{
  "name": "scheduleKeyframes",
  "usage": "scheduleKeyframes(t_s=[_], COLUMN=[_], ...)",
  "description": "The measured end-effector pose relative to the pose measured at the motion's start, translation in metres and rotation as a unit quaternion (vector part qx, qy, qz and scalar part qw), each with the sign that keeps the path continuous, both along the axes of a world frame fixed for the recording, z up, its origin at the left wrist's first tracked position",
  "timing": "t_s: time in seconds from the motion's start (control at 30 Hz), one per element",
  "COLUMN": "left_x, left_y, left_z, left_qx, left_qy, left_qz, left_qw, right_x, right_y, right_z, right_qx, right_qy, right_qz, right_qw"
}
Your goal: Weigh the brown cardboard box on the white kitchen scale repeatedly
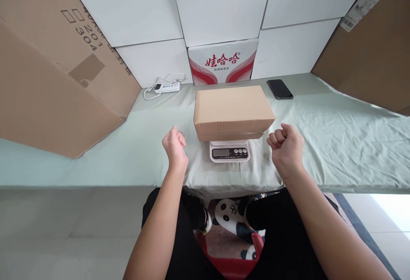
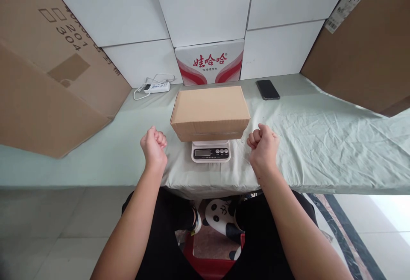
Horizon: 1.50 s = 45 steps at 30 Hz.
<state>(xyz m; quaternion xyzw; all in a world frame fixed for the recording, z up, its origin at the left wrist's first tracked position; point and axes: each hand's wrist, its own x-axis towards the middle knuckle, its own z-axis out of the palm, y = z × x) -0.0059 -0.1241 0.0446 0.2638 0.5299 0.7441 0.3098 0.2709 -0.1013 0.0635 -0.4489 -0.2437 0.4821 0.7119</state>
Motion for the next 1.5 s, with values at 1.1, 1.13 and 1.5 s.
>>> scheduleKeyframes(t_s=[1.1,1.13,1.5], left_x=[0.001,0.001,0.008], left_y=[0.002,0.002,0.006], left_z=[-0.001,-0.001,-0.007], left_qx=[-0.006,-0.003,-0.011], left_qy=[-0.016,-0.016,-0.012], left_qz=[0.015,0.011,0.002], left_qw=[1.000,1.000,1.000], right_x=[0.009,0.011,0.008], right_y=[0.005,0.006,0.015], right_z=[0.006,0.006,-0.008], right_qx=[-0.019,-0.027,-0.003], right_qy=[0.106,0.112,0.066], right_qz=[0.080,0.081,0.043], right_qw=[0.991,0.990,0.997])
